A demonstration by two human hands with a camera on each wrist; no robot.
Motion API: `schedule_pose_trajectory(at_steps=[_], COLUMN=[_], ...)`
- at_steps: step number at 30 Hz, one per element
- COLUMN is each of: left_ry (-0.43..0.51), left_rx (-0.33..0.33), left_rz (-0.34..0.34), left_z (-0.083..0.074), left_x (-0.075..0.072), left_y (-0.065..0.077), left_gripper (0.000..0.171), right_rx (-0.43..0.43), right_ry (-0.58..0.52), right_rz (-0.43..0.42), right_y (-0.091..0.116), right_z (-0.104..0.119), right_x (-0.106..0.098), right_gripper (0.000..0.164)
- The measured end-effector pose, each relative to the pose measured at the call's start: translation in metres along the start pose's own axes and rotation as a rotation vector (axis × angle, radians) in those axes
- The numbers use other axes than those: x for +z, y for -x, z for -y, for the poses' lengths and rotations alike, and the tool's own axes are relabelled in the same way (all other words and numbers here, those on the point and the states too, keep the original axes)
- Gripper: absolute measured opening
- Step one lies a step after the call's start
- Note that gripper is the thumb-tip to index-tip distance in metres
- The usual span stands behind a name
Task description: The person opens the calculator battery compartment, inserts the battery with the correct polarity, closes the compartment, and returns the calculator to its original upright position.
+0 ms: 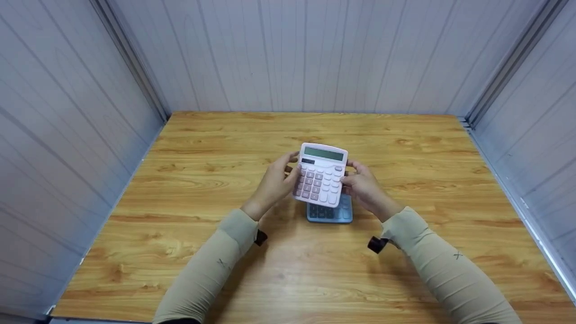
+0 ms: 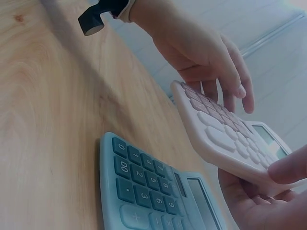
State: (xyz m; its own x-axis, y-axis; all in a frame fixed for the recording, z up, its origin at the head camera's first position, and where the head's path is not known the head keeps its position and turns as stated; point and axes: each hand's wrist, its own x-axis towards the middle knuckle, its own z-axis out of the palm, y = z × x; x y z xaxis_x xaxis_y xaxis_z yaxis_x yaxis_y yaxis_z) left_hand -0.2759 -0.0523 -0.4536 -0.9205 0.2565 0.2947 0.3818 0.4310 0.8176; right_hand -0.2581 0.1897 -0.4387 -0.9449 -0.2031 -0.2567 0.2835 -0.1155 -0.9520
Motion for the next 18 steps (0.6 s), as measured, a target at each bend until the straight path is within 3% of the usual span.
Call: schedule_pose_trajectory(at_steps=[6, 13, 18], left_ry=[0.077, 0.183, 0.186], left_rx=[-0.142, -0.205, -0.241], left_rz=[0.003, 0.042, 0.055], left_z=[0.001, 0.008, 0.012], left_x=[-0.004, -0.011, -0.014], left_y=[-0.001, 0.000, 0.001], left_gripper=[0.039, 0.039, 0.038], right_rx=[-0.030, -0.016, -0.004], right_ry=[0.019, 0.031, 0.030], right_rz=[0.025, 0.022, 0.020], right_y=[-0.002, -0.006, -0.009], right_z=[-0.005, -0.009, -0.013], right_x=[0.006, 0.014, 0.019], right_gripper=[0.051, 0.049, 0.053])
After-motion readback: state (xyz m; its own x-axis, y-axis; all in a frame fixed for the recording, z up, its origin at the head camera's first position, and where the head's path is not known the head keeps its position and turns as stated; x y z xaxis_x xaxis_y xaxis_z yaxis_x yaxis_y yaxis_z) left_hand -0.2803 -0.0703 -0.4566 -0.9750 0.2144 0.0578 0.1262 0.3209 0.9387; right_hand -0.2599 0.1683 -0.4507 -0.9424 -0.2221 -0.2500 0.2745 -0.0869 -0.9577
